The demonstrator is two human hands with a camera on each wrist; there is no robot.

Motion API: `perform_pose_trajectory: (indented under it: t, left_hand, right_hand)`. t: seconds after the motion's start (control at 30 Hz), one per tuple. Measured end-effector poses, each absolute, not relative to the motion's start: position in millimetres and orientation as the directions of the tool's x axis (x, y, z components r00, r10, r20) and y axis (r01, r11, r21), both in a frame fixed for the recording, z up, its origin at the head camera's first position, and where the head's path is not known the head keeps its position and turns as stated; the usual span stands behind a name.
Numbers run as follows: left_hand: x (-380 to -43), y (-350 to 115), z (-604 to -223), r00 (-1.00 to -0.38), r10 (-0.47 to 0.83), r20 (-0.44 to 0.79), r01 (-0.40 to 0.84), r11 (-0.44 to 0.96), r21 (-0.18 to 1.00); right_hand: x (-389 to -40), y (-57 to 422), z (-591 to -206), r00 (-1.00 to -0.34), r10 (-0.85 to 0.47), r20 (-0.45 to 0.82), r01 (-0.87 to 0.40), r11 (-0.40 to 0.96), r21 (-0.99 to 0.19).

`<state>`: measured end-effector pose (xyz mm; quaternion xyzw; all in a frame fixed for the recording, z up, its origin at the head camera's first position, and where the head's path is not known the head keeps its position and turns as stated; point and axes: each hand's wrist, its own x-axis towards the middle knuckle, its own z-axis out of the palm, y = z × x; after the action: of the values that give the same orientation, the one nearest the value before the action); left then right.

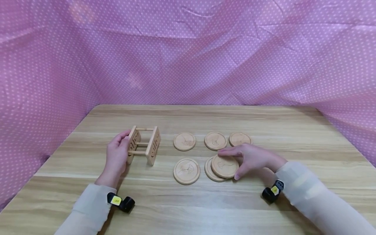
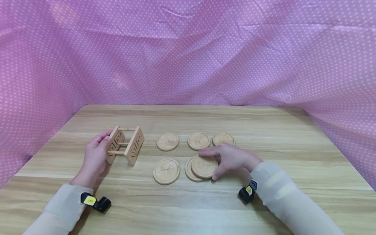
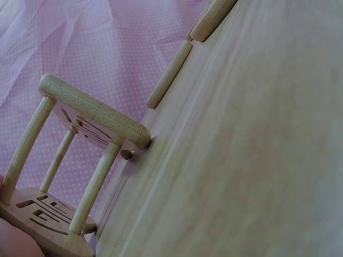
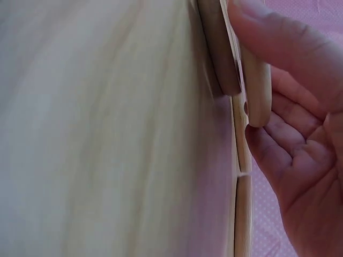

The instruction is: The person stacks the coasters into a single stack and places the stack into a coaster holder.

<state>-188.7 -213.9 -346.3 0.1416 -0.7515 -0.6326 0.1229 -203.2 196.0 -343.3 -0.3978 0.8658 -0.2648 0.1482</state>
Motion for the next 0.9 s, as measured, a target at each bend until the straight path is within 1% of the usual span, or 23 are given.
perform_pose_trajectory:
  t: [0.6,0.9]
  left_hand:
    - [-193,-213,-345,-0.925,-0.38,0.014,-0.055,0.171,0.984]
    - [-196,-215,-344,-0.925,-0.378,0.033,-0.042,0.186,0.982]
  right_hand:
    - [-206,176,-344,-0.642,-0.763,-0.078,-0.57,0.542,-0.617]
    - [-206,173,-340,-0.628,-0.775,-0.063,-0.602,0.536,-0.592]
